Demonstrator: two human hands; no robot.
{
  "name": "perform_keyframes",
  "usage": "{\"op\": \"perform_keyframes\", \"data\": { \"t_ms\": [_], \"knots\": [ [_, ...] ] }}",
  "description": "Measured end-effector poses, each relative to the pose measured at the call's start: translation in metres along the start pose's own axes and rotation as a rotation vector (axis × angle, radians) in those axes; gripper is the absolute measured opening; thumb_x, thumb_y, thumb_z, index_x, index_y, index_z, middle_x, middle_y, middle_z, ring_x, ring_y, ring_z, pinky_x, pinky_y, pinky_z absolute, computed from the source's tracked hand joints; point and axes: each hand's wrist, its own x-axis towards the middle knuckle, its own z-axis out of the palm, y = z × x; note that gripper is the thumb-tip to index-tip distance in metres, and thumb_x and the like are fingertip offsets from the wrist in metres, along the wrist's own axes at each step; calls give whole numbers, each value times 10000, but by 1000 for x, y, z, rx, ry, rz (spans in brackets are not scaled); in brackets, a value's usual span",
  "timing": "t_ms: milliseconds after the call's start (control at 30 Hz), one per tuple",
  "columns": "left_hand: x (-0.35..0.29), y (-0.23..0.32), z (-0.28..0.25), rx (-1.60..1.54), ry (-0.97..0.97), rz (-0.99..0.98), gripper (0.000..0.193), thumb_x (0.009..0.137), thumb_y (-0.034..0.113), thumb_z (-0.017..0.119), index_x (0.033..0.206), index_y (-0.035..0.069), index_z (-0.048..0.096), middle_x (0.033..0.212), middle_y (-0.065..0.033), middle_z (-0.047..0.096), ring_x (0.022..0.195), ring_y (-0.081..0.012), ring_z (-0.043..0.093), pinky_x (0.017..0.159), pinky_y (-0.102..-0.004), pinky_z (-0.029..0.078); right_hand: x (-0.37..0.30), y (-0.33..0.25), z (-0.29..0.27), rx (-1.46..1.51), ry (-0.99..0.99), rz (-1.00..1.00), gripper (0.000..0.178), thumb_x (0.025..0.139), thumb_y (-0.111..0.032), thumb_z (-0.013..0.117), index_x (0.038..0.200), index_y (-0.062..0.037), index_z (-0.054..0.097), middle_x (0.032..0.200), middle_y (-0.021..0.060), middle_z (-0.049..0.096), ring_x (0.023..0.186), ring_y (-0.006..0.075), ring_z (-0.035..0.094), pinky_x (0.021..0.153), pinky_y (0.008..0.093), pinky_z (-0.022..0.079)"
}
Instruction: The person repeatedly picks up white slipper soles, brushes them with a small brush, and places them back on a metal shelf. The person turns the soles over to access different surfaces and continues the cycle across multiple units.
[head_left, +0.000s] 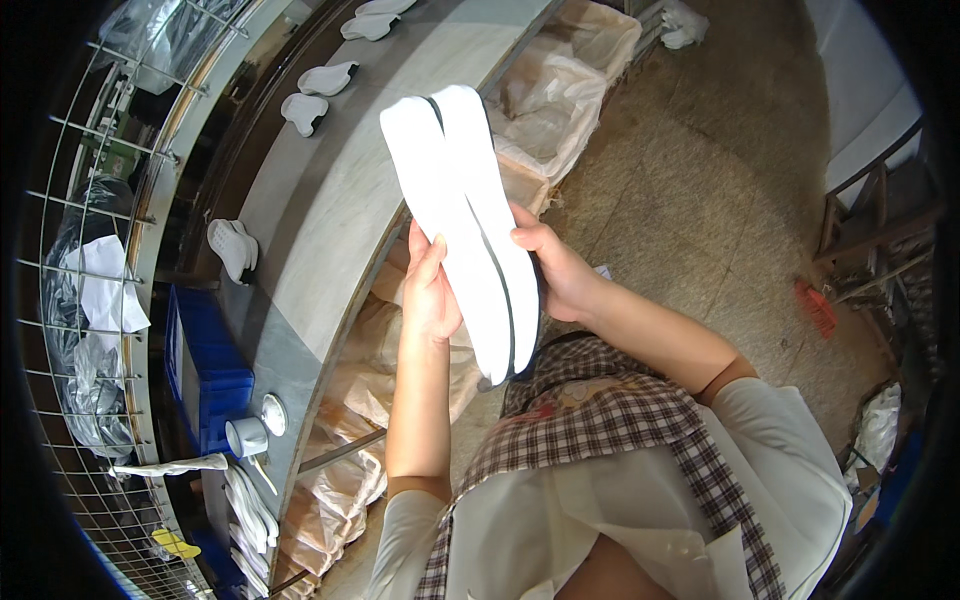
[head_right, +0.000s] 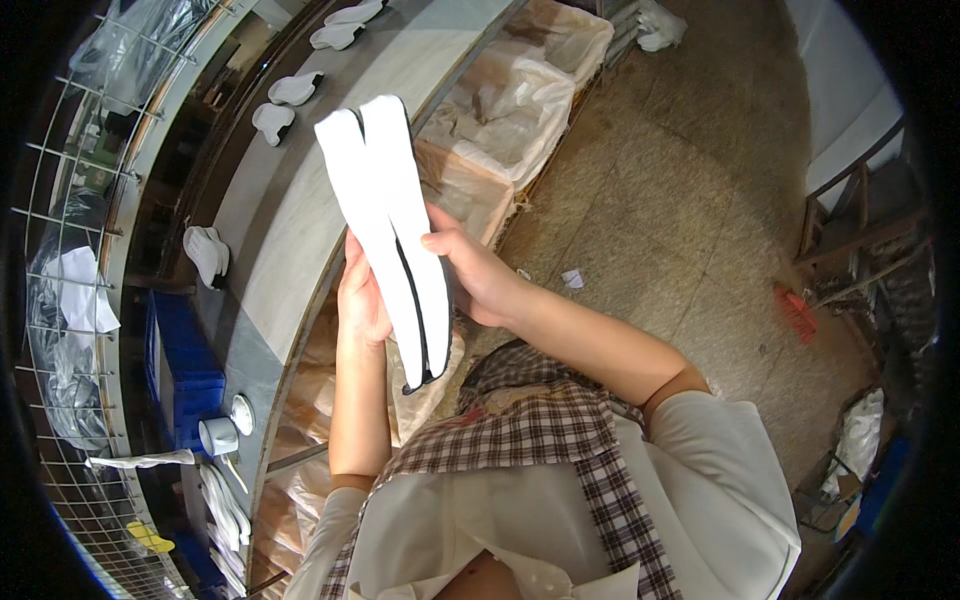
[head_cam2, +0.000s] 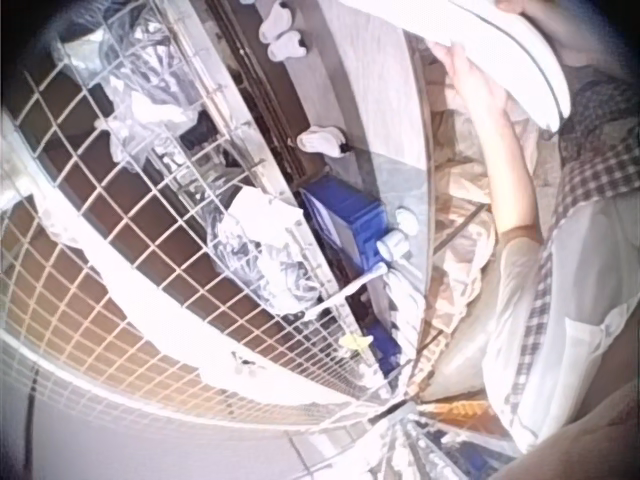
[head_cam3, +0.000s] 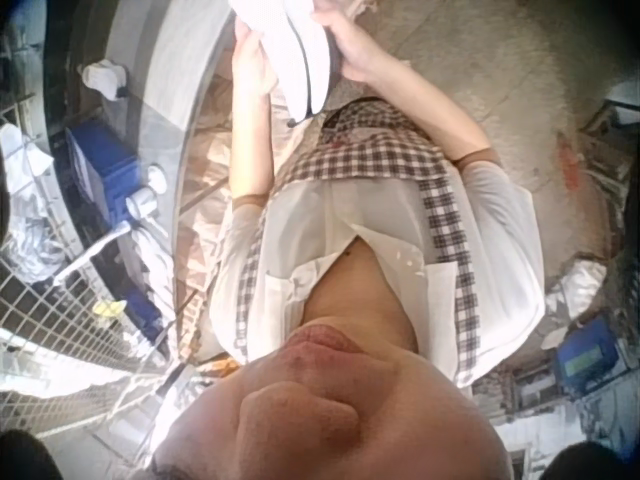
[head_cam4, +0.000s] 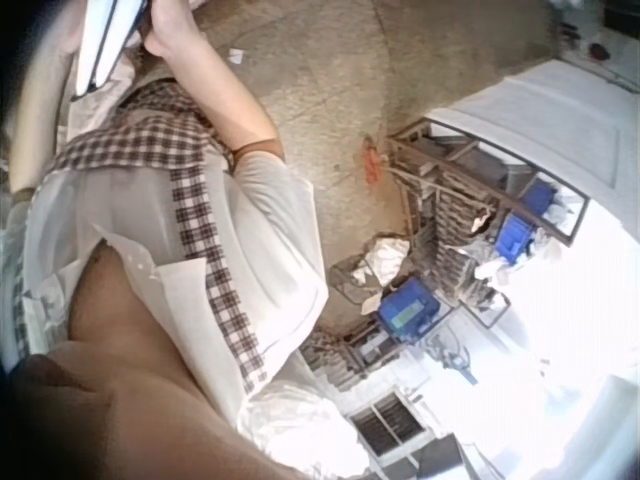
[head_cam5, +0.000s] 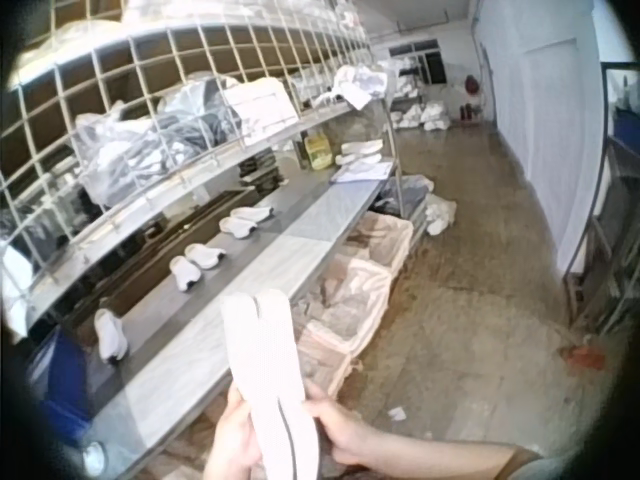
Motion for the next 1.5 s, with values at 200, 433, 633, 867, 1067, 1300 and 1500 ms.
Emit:
{"op": "perform_keyframes", "data": {
  "t_ms": [200, 433, 633, 867, 1067, 1300, 1500],
  "knots": [
    [0, 3, -15, -62, -111, -23, 539, 931, 100, 500, 1418, 203, 292, 1368, -137, 444, 1211, -311, 502, 969, -482, 482, -3, 9, -1, -69, -71, -83, 790, 801, -188, 491, 1470, 20, 126, 1467, 174, 264, 1357, 246, 282, 1106, 367, 258],
    [-1, -1, -30, -113, -181, -17, 588, 915, 84, 530, 1430, 236, 291, 1369, -128, 450, 1205, -333, 503, 973, -494, 474, -8, 14, -6, -252, -75, -122, 791, 776, -154, 487, 1468, 20, 144, 1491, 175, 223, 1389, 269, 212, 1131, 390, 196],
    [-3, 0, -32, 97, -202, 193, 675, 875, 61, 607, 1442, 203, 268, 1383, -90, 430, 1250, -285, 459, 1009, -451, 439, -11, 5, -14, -439, -71, -6, 708, 868, -177, 562, 1451, 16, 208, 1403, 149, 383, 1273, 230, 403, 1054, 372, 346],
    [-3, 3, -45, 128, -163, 152, 589, 877, 66, 614, 1395, 122, 339, 1342, -87, 474, 1215, -267, 491, 999, -431, 448, -12, 2, -17, -646, -126, -158, 658, 863, -265, 657, 1384, 14, 367, 1342, 145, 400, 1269, 239, 367, 1050, 375, 321],
    [-2, -2, -42, 32, -209, 62, 454, 880, 177, 604, 1266, -30, 485, 1171, -170, 599, 1034, -275, 619, 859, -399, 542, -20, -5, -7, -867, -175, -252, 805, 831, -347, 686, 1435, 8, 291, 1332, 169, 358, 1278, 282, 322, 1072, 380, 280],
    [-4, -2, -42, 11, -181, 111, 488, 864, 220, 634, 1250, -49, 502, 1149, -180, 615, 1005, -264, 636, 850, -396, 551, -21, -7, 5, -849, -108, -205, 788, 826, -350, 691, 1428, -5, 319, 1338, 176, 354, 1275, 293, 334, 1059, 382, 303],
    [-6, 3, -50, 198, -158, 218, 464, 867, 80, 644, 1295, 49, 467, 1231, -94, 572, 1132, -222, 558, 955, -386, 461, -18, -11, -8, -772, -107, -95, 596, 814, -234, 716, 1297, -2, 457, 1201, 86, 531, 1056, 160, 547, 818, 289, 483]
  ]
}}
